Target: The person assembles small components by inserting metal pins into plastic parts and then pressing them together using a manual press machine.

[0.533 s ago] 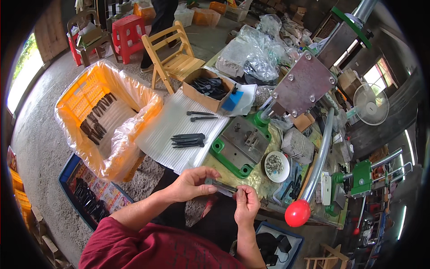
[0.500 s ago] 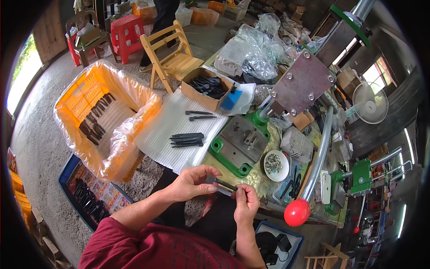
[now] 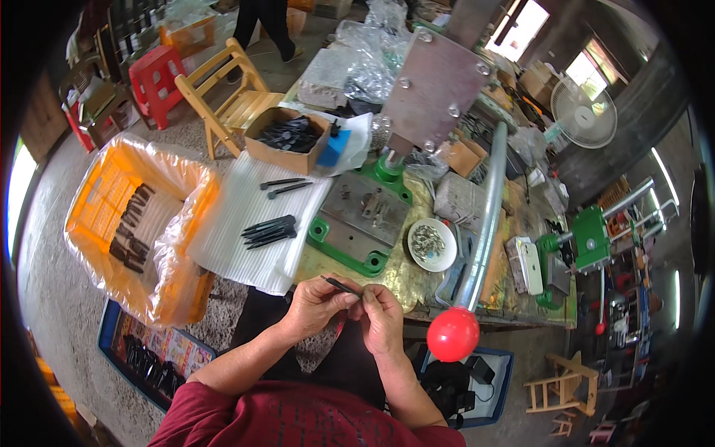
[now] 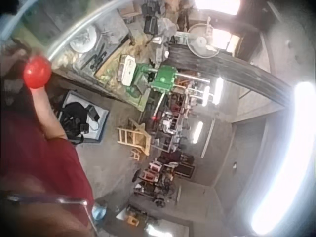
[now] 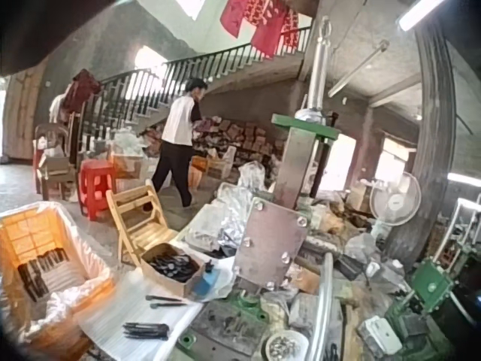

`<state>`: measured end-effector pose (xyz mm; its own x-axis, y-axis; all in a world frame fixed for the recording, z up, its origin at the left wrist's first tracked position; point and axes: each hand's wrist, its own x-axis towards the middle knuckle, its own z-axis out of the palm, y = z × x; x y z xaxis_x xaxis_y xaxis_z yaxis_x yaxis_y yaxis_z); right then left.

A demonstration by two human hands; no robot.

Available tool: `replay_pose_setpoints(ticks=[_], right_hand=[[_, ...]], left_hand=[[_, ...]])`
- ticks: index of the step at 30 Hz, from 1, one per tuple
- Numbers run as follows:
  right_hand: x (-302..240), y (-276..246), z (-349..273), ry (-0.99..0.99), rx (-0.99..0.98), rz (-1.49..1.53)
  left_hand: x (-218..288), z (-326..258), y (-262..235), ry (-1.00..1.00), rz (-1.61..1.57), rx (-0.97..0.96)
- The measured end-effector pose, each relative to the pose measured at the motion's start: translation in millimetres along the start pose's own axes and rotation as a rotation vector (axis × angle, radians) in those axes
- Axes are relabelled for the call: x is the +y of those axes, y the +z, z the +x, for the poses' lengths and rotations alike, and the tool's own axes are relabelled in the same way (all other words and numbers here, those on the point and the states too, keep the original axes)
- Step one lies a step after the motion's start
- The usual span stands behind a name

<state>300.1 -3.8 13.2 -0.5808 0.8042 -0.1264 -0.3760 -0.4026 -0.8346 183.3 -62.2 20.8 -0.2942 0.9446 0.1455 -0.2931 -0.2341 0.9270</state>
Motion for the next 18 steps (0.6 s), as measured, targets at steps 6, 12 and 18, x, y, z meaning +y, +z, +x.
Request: replay_pose_setpoints(ticks=[6, 12, 18], right_hand=[[-5, -30, 9, -0.170, 0.111, -0.468], [-33, -114, 58, -0.553, 0.380, -1.023], [-52, -145, 94, -0.628, 0.218, -1.524]], left_hand=[[-10, -1, -5, -0.004, 0.121, 0.141], [-6, -3, -21, -0.088, 0.108, 0.163], [-11, -14, -30, -0.179, 0.111, 0.101]])
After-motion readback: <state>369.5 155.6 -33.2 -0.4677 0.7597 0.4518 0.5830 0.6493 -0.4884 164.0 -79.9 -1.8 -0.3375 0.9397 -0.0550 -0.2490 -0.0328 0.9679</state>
